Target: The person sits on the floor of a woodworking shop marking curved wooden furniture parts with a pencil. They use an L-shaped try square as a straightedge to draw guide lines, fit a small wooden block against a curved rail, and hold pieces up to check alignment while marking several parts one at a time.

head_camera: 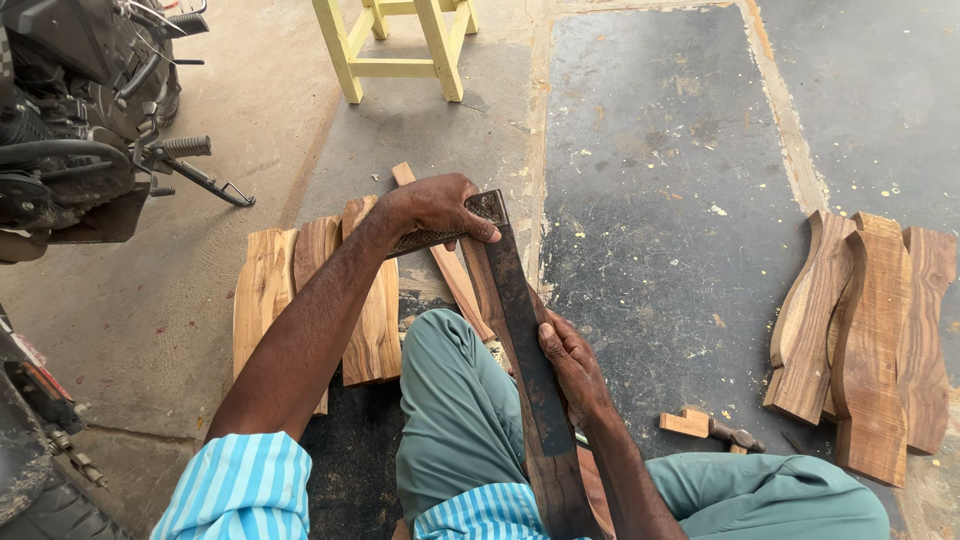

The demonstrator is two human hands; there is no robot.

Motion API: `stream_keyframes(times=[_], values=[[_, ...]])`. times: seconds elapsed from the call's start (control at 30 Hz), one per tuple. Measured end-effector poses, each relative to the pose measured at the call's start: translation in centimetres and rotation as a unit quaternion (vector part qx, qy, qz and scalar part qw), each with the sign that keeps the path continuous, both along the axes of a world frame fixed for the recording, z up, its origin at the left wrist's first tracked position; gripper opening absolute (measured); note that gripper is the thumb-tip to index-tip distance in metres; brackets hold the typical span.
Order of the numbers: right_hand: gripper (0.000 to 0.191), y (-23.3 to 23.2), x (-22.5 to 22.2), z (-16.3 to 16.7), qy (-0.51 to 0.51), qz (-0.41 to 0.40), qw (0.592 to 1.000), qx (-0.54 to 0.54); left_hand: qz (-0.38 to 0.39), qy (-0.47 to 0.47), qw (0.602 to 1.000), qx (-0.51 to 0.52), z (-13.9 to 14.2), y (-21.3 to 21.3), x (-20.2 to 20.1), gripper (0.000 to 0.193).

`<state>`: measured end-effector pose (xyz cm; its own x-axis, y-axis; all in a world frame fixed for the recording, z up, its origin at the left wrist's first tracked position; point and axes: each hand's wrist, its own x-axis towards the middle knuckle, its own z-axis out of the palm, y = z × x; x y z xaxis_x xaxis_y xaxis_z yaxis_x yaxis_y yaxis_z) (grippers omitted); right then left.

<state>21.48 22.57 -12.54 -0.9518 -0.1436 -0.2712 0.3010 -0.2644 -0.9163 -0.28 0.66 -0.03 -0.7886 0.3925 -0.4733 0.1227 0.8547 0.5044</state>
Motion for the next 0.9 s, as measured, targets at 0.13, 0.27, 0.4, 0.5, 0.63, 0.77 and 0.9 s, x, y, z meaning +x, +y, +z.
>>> stream_keyframes(times=[0.13,0.27,0.4,0.5,0.63,0.77,0.9], values=[[0.070,-0.1,-0.1,0.0,-0.021,-0.004,1.000,-0.007,-0.005,-0.009,1.000,0.007,-0.1,-0.4,0.1,0.061],[0.069,-0.2,0.0,-0.2,-0.030,-0.006,1.000,-0.006,-0.001,-0.007,1.000,0.010,-0.2,-0.5,0.2,0.061],[0.068,0.3,-0.4,0.0,-0.057,0.006,0.998,0.001,-0.012,0.003,1.000,0.014,-0.2,-0.2,0.4,0.060],[0.067,0.9,-1.4,0.7,0.051,-0.020,0.991,0.125,-0.012,0.006,0.999,0.038,0.1,0.0,0.6,0.059],[0.056,0.8,-2.6,1.7,0.207,-0.006,0.951,0.231,-0.021,0.012,0.999,0.027,0.7,0.4,0.8,0.058],[0.052,0.2,-3.0,2.4,0.202,-0.015,0.950,0.238,-0.026,0.013,0.999,0.034,1.1,0.7,0.8,0.056],[0.046,0.0,-3.0,3.1,0.174,-0.040,0.964,0.199,-0.019,0.001,0.999,0.044,1.3,0.9,0.9,0.057]])
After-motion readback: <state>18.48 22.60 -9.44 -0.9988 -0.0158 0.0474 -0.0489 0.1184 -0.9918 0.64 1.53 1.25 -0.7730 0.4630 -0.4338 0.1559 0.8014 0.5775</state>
